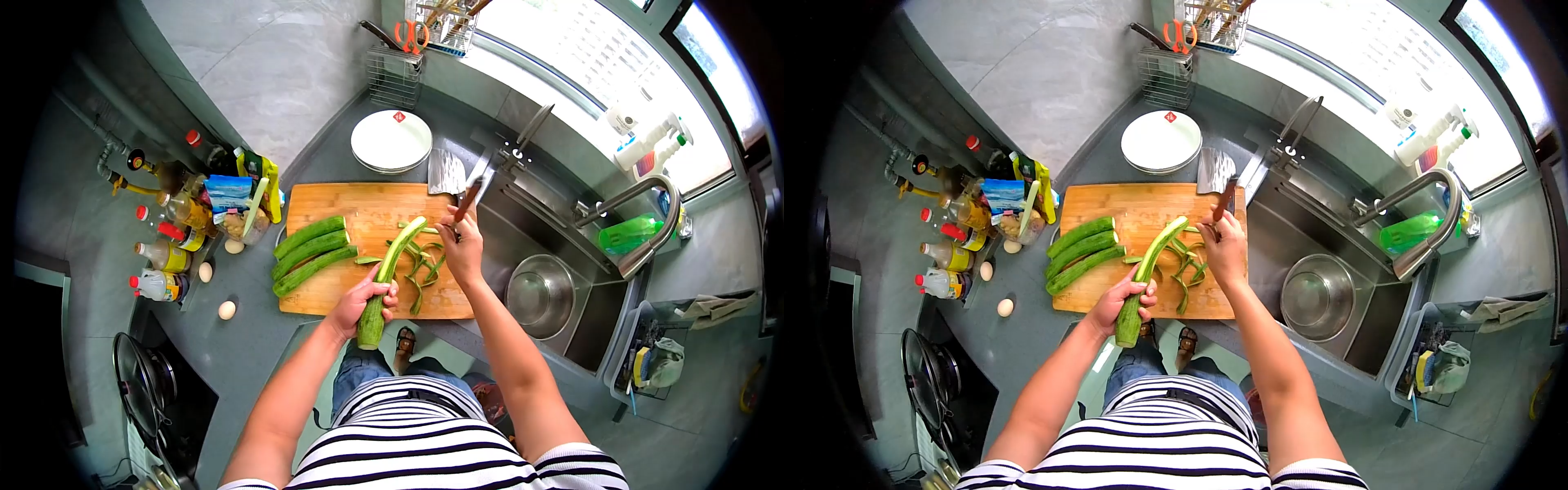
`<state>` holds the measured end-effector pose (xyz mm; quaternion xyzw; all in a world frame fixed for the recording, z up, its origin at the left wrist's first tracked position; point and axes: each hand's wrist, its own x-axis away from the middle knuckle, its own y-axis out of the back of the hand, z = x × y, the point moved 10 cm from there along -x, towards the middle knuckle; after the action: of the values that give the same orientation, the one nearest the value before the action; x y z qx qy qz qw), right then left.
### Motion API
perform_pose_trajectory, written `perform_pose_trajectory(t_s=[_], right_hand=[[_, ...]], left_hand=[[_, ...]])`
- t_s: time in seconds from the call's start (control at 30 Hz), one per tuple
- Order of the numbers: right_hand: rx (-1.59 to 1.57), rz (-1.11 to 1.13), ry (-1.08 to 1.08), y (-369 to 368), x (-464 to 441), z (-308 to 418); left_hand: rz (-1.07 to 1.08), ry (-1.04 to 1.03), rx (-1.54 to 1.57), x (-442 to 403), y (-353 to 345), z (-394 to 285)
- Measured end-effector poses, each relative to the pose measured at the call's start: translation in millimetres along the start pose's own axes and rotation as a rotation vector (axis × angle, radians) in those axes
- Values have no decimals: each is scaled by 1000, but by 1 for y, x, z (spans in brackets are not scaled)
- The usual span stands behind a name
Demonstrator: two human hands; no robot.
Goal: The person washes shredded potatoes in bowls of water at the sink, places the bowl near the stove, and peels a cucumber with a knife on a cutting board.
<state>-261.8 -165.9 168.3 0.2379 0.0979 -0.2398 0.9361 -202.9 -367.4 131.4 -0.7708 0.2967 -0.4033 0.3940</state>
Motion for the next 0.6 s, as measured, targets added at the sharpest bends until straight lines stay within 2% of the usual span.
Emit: perform_pose_trajectory(t_s=[0.07, 0.1, 0.17, 0.23, 0.3, 0.43, 0.47, 0.53, 0.6], right_hand=[[-177, -50, -76, 2, 4, 1], [-467, 9, -219, -12, 9, -3], [-564, 167, -290, -41, 30, 12], [-544, 268, -255, -53, 44, 40], [-367, 233, -98, -49, 41, 55], [-345, 93, -91, -37, 18, 44], [-564, 70, -226, -48, 15, 12], [-805, 81, -350, -53, 1, -12], [-890, 47, -386, -44, -7, -15]], left_hand=[[5, -7, 67, -5, -3, 1], [17, -3, 115, -7, -5, 2], [48, 60, 241, -12, -8, 9], [87, 178, 395, -17, -12, 19], [133, 177, 371, -18, -20, 19], [202, 189, 325, -12, -32, 18], [212, 184, 313, -10, -35, 17], [232, 172, 286, -2, -46, 13], [265, 173, 307, 3, -46, 11]])
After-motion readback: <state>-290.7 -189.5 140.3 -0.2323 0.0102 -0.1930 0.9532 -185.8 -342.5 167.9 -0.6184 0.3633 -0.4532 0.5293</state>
